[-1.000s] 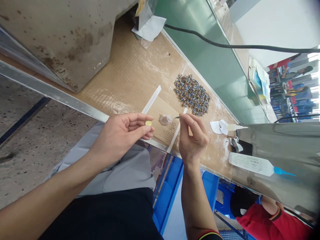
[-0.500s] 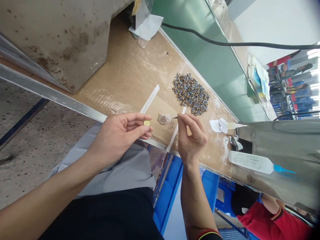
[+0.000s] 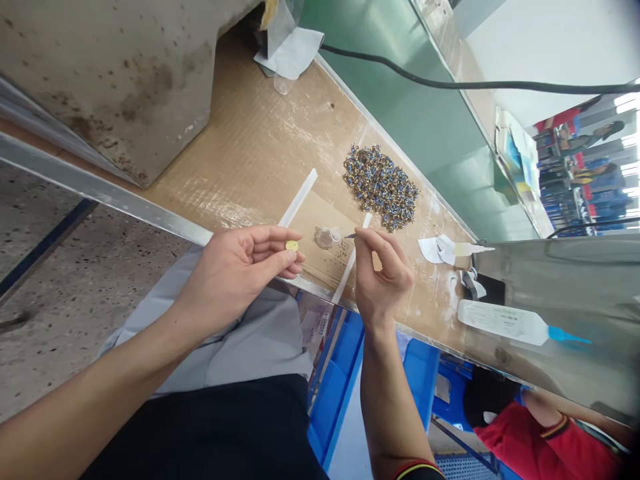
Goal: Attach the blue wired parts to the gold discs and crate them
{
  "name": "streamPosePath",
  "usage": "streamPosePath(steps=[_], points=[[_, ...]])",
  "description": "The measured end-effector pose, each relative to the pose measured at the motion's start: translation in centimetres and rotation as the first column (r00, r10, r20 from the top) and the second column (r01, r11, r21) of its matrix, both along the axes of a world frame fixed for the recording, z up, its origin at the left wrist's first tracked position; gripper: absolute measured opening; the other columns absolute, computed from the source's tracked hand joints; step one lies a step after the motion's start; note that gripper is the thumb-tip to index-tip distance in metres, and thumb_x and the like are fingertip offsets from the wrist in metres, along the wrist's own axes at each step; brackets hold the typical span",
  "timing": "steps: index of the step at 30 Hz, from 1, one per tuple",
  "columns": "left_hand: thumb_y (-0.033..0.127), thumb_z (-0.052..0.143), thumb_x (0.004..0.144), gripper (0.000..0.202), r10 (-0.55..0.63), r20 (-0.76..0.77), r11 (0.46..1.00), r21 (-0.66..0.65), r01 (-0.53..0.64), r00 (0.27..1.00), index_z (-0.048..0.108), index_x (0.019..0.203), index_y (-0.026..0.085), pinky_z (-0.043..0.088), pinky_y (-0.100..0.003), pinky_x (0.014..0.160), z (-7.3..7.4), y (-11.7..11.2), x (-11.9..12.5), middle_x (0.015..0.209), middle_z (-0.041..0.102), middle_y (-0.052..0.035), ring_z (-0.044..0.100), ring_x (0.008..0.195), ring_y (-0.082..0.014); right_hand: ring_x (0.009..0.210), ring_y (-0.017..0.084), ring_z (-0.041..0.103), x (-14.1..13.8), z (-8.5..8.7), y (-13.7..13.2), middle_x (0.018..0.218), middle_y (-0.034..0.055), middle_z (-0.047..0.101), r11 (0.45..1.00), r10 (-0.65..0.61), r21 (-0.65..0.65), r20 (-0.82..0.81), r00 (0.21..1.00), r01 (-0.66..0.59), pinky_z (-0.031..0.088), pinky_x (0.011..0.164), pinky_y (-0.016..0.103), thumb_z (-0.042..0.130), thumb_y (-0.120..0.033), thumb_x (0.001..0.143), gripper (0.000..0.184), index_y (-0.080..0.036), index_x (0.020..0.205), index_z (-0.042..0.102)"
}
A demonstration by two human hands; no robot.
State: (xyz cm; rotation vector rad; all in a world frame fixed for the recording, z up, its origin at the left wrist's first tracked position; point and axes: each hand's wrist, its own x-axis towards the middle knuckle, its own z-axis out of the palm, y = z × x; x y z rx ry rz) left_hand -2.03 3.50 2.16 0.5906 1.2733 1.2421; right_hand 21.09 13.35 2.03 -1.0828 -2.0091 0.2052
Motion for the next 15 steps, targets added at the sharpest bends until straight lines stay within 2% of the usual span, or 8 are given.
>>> streamPosePath(steps=[10,15], points=[[0.032,0.095,0.103,0.027,0.007,-0.012,1.0,0.0,-0.007,1.0,0.092,0.126,0.02,0.079,-0.033,0.09,0.15,-0.1,0.1,0.098,0.096,-0.0038,0.092,0.085,-0.0211,0.106,0.021,0.089,0.0,-0.04,-0.36,0.115,0.0035,0.091,1.0,0.003,0.025,-0.021,1.0,-0.002,0.075,0.096,0.039,0.078,-0.018,0.115,0.018,-0.028,0.12,0.093],[0.035,0.096,0.102,0.029,0.006,-0.017,1.0,0.007,-0.005,1.0,0.092,0.126,0.02,0.08,-0.037,0.091,-0.13,-0.1,0.25,0.1,0.096,-0.0052,0.093,0.088,-0.0233,0.106,0.021,0.088,-0.12,-0.26,-0.57,0.114,0.0039,0.092,1.0,-0.011,0.028,-0.03,0.999,0.012,0.075,0.096,0.039,0.078,-0.019,0.115,0.017,-0.027,0.119,0.093]])
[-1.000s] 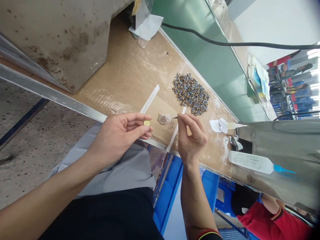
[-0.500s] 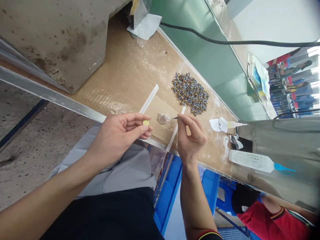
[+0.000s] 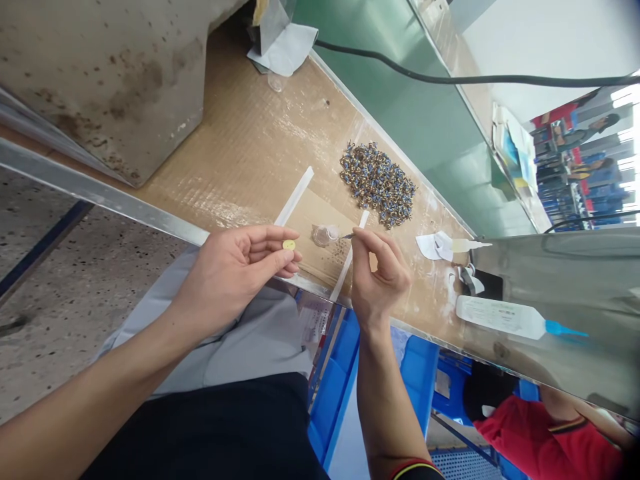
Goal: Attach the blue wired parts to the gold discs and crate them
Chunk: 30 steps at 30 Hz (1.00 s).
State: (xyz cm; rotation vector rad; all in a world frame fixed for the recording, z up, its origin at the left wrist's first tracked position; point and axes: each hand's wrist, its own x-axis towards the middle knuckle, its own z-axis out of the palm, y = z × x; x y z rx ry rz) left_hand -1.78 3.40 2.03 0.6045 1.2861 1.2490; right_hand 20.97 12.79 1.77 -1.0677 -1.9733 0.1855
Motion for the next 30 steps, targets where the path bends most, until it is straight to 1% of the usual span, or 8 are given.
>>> streamPosePath(steps=[5,9,13,15,19,24,27,30], points=[[0.038,0.096,0.103,0.032,-0.012,-0.008,1.0,0.007,0.012,1.0,0.091,0.129,0.019,0.08,-0.037,0.092,-0.2,-0.1,0.1,0.105,0.096,-0.0061,0.093,0.09,-0.0235,0.104,0.021,0.089,0.4,-0.3,0.0,0.114,0.0042,0.092,1.0,-0.016,-0.022,-0.012,1.0,0.015,0.075,0.095,0.039,0.078,-0.022,0.115,0.016,-0.027,0.118,0.093],[0.039,0.096,0.102,0.036,-0.026,0.034,1.0,0.012,0.026,0.999,0.09,0.13,0.018,0.08,-0.035,0.09,-0.4,-0.6,0.5,0.106,0.096,-0.007,0.093,0.09,-0.0235,0.104,0.021,0.088,0.9,0.7,-0.9,0.113,0.0024,0.091,0.999,-0.034,-0.025,-0.085,0.996,0.032,0.074,0.095,0.038,0.083,-0.018,0.112,0.017,-0.028,0.12,0.094],[0.043,0.099,0.1,0.04,-0.06,0.057,0.998,-0.008,0.061,0.997,0.091,0.132,0.02,0.08,-0.038,0.093,-0.1,-1.3,1.2,0.108,0.097,-0.0077,0.095,0.095,-0.0267,0.103,0.022,0.088,0.4,2.2,-3.1,0.114,0.002,0.089,0.994,0.025,-0.102,-0.193,0.981,-0.045,0.076,0.091,0.041,0.085,-0.015,0.111,0.022,-0.032,0.123,0.093],[0.044,0.098,0.1,0.039,-0.079,0.053,0.997,-0.013,0.08,0.995,0.092,0.132,0.023,0.08,-0.039,0.096,0.4,-1.6,1.6,0.108,0.097,-0.007,0.095,0.097,-0.0276,0.102,0.022,0.088,-0.1,2.5,-4.3,0.115,0.0023,0.089,0.986,0.08,-0.124,-0.231,0.97,-0.11,0.077,0.089,0.042,0.085,-0.013,0.111,0.025,-0.032,0.124,0.093],[0.044,0.095,0.103,0.033,-0.104,0.046,0.995,0.004,0.104,0.993,0.094,0.132,0.027,0.079,-0.036,0.099,1.5,-2.1,2.2,0.116,0.097,-0.0051,0.095,0.102,-0.0265,0.105,0.021,0.089,-1.0,2.1,-5.9,0.118,0.003,0.09,0.978,0.15,-0.103,-0.265,0.953,-0.182,0.078,0.09,0.04,0.083,-0.005,0.111,0.033,-0.032,0.13,0.091],[0.045,0.093,0.107,0.027,-0.105,-0.012,0.994,0.033,0.105,0.994,0.096,0.132,0.035,0.077,-0.033,0.104,2.4,-2.5,2.6,0.123,0.097,-0.0015,0.095,0.107,-0.0245,0.109,0.022,0.09,-1.4,1.5,-6.6,0.122,0.0032,0.091,0.981,0.148,-0.086,-0.268,0.952,-0.176,0.081,0.094,0.041,0.081,-0.006,0.112,0.036,-0.033,0.134,0.089],[0.044,0.091,0.109,0.025,-0.105,-0.034,0.993,0.047,0.107,0.994,0.096,0.131,0.035,0.077,-0.033,0.104,2.7,-2.6,2.6,0.124,0.097,-0.0009,0.095,0.104,-0.0239,0.112,0.023,0.09,-1.4,1.5,-6.6,0.122,0.0034,0.091,0.982,0.118,-0.109,-0.294,0.948,-0.156,0.08,0.095,0.043,0.081,-0.008,0.113,0.033,-0.033,0.133,0.089],[0.042,0.09,0.109,0.025,-0.104,-0.023,0.994,0.037,0.105,0.994,0.095,0.131,0.031,0.078,-0.032,0.098,2.6,-2.4,2.3,0.116,0.097,-0.0014,0.095,0.099,-0.0234,0.112,0.022,0.089,-1.6,1.5,-6.6,0.119,0.0036,0.091,0.982,0.086,-0.134,-0.32,0.944,-0.134,0.08,0.094,0.043,0.079,-0.011,0.115,0.026,-0.031,0.129,0.088]])
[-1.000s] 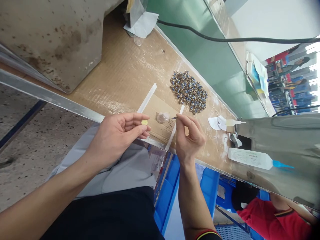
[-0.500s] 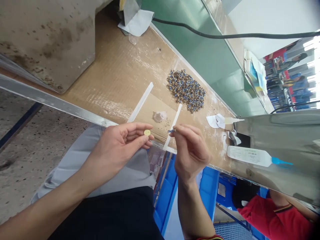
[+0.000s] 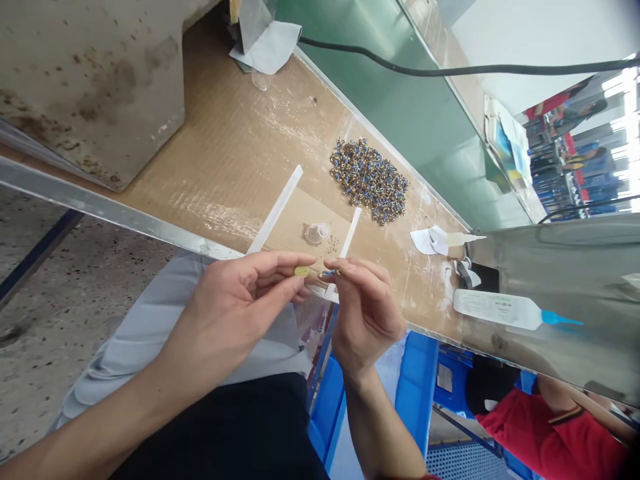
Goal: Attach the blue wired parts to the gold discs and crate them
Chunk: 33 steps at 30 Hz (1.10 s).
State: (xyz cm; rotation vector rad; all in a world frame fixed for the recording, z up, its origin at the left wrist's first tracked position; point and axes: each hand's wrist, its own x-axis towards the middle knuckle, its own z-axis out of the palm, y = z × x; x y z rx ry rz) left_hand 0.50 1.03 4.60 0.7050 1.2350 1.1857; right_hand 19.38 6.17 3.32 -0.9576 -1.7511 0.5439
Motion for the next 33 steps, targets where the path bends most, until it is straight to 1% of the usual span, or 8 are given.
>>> streamPosePath(steps=[3,6,9,13,18,22,28,33], points=[[0.041,0.09,0.109,0.03,-0.007,0.056,1.0,-0.022,0.008,0.998,0.088,0.137,0.031,0.078,-0.031,0.096,-0.6,0.4,-0.6,0.114,0.097,-0.0016,0.095,0.102,-0.0236,0.109,0.023,0.089,-0.3,0.0,0.0,0.115,0.004,0.089,1.0,-0.007,-0.03,-0.003,1.0,0.007,0.082,0.088,0.042,0.078,-0.014,0.116,0.02,-0.029,0.125,0.087],[0.041,0.096,0.104,0.025,-0.004,0.099,0.998,-0.064,0.01,0.995,0.085,0.122,0.028,0.078,-0.03,0.093,-1.2,0.7,-1.7,0.106,0.097,-0.0029,0.096,0.1,-0.025,0.109,0.023,0.088,-0.4,0.0,0.1,0.116,0.0047,0.087,0.996,-0.012,-0.09,-0.064,0.998,0.007,0.083,0.08,0.038,0.077,-0.015,0.116,0.02,-0.03,0.125,0.088],[0.042,0.101,0.097,0.023,0.032,0.015,0.994,-0.108,-0.03,0.999,0.089,0.108,0.025,0.078,-0.03,0.087,-1.3,0.9,-2.7,0.098,0.096,-0.0044,0.095,0.091,-0.0263,0.107,0.022,0.088,-0.4,-0.1,0.0,0.116,0.0046,0.085,0.994,-0.026,-0.106,-0.115,0.993,0.013,0.083,0.076,0.035,0.075,-0.015,0.116,0.021,-0.03,0.125,0.089],[0.042,0.101,0.096,0.021,0.068,-0.074,0.993,-0.092,-0.074,0.995,0.095,0.111,0.028,0.077,-0.027,0.085,-1.0,0.9,-3.1,0.1,0.095,-0.0012,0.093,0.09,-0.0231,0.105,0.021,0.088,-0.9,-0.2,-0.3,0.114,0.0052,0.085,0.992,0.016,-0.126,-0.11,0.994,-0.03,0.083,0.077,0.035,0.076,-0.014,0.116,0.019,-0.028,0.123,0.087],[0.049,0.1,0.101,0.02,0.068,0.055,0.996,-0.056,-0.065,0.996,0.094,0.109,0.031,0.075,-0.027,0.091,-1.7,1.0,-2.3,0.104,0.093,0.0008,0.09,0.094,-0.0207,0.105,0.021,0.088,-1.4,-0.5,-1.0,0.115,0.0045,0.085,0.982,0.055,-0.173,-0.142,0.988,-0.079,0.081,0.079,0.035,0.076,-0.015,0.117,0.019,-0.029,0.124,0.087],[0.052,0.096,0.106,0.021,0.032,0.095,0.998,-0.062,-0.026,0.995,0.094,0.11,0.031,0.076,-0.031,0.096,-1.9,0.9,-1.9,0.108,0.095,-0.001,0.092,0.096,-0.0222,0.108,0.023,0.088,-0.9,-0.8,-0.9,0.116,0.0049,0.087,0.987,0.041,-0.149,-0.079,0.996,-0.053,0.081,0.087,0.04,0.078,-0.016,0.116,0.018,-0.029,0.125,0.087],[0.053,0.09,0.109,0.025,-0.032,-0.104,0.999,-0.016,0.031,0.994,0.097,0.126,0.036,0.074,-0.03,0.083,-1.0,0.6,-1.8,0.09,0.091,0.0006,0.086,0.081,-0.0212,0.107,0.023,0.089,-0.3,-0.7,-0.1,0.119,0.0036,0.089,0.998,0.042,-0.051,-0.026,0.999,-0.043,0.081,0.091,0.043,0.08,-0.014,0.115,0.024,-0.032,0.129,0.088],[0.05,0.089,0.107,0.026,-0.107,-0.036,0.994,-0.034,0.106,0.994,0.097,0.129,0.039,0.075,-0.031,0.088,0.1,0.4,-1.3,0.096,0.094,0.0002,0.089,0.089,-0.0241,0.108,0.023,0.091,-0.6,-0.2,0.2,0.12,0.0025,0.09,0.998,0.05,0.029,0.009,0.999,-0.051,0.081,0.095,0.043,0.082,-0.009,0.113,0.03,-0.034,0.129,0.089]])
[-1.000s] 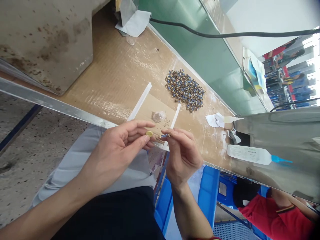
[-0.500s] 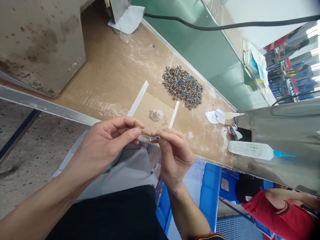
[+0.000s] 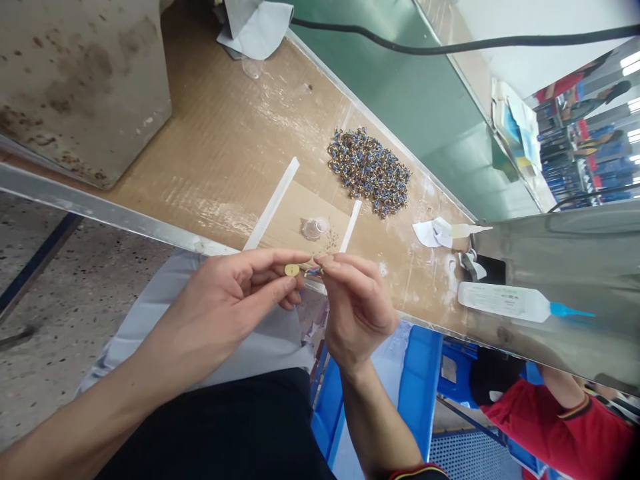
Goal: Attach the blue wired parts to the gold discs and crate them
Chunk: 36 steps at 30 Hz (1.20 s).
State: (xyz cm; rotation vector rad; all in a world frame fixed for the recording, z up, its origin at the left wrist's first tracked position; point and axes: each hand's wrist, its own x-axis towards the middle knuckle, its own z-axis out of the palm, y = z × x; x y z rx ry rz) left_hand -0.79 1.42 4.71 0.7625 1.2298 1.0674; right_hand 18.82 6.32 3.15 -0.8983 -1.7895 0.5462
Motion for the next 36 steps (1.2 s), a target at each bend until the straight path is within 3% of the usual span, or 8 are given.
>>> streamPosePath(steps=[4,9,16,22,31,36], points=[[0.05,0.086,0.106,0.032,0.012,-0.075,1.0,-0.009,-0.012,0.997,0.096,0.134,0.037,0.076,-0.032,0.089,0.7,-0.4,0.3,0.1,0.094,-0.0001,0.09,0.091,-0.0246,0.115,0.025,0.091,0.0,0.0,0.3,0.119,0.0012,0.091,0.997,0.053,0.048,-0.016,0.998,-0.052,0.08,0.106,0.05,0.082,-0.006,0.112,0.035,-0.034,0.133,0.088],[0.048,0.082,0.109,0.034,-0.04,-0.177,0.999,0.016,0.043,0.983,0.094,0.141,0.043,0.073,-0.031,0.088,0.6,-1.0,0.3,0.108,0.095,0.0018,0.091,0.096,-0.0242,0.122,0.029,0.091,0.2,-0.1,0.6,0.118,0.0008,0.091,0.992,0.095,0.087,0.018,0.995,-0.097,0.079,0.112,0.057,0.079,-0.009,0.115,0.034,-0.035,0.134,0.087],[0.043,0.079,0.112,0.034,-0.035,-0.239,0.996,0.075,0.055,0.97,0.094,0.142,0.044,0.073,-0.035,0.086,0.6,-1.1,0.4,0.108,0.095,0.0016,0.09,0.093,-0.0264,0.116,0.027,0.093,0.3,0.0,0.4,0.125,0.0023,0.09,0.99,0.136,0.04,-0.005,0.991,-0.136,0.082,0.103,0.049,0.08,-0.005,0.113,0.037,-0.035,0.135,0.089],[0.038,0.079,0.113,0.036,-0.036,-0.274,0.991,0.113,0.069,0.961,0.091,0.145,0.05,0.071,-0.033,0.083,0.5,-1.4,0.3,0.112,0.096,0.0059,0.091,0.093,-0.0241,0.114,0.026,0.094,0.3,0.2,0.4,0.123,0.0028,0.091,0.988,0.142,0.061,0.017,0.99,-0.142,0.083,0.103,0.048,0.079,-0.002,0.112,0.037,-0.032,0.131,0.089],[0.033,0.077,0.113,0.041,-0.028,-0.322,0.987,0.143,0.077,0.946,0.09,0.148,0.048,0.07,-0.033,0.076,1.0,-1.1,0.5,0.115,0.096,0.0038,0.091,0.094,-0.0248,0.114,0.026,0.094,0.5,0.5,0.3,0.122,0.0026,0.092,0.987,0.146,0.064,0.041,0.988,-0.148,0.083,0.101,0.047,0.078,-0.002,0.112,0.038,-0.033,0.131,0.09],[0.03,0.076,0.113,0.042,-0.027,-0.303,0.983,0.164,0.08,0.953,0.09,0.149,0.047,0.072,-0.032,0.082,0.8,-1.3,0.4,0.119,0.096,0.004,0.092,0.095,-0.0241,0.114,0.025,0.093,0.6,0.5,0.3,0.124,0.0028,0.092,0.987,0.152,0.055,0.043,0.987,-0.154,0.083,0.103,0.046,0.079,-0.001,0.111,0.039,-0.033,0.132,0.091]])
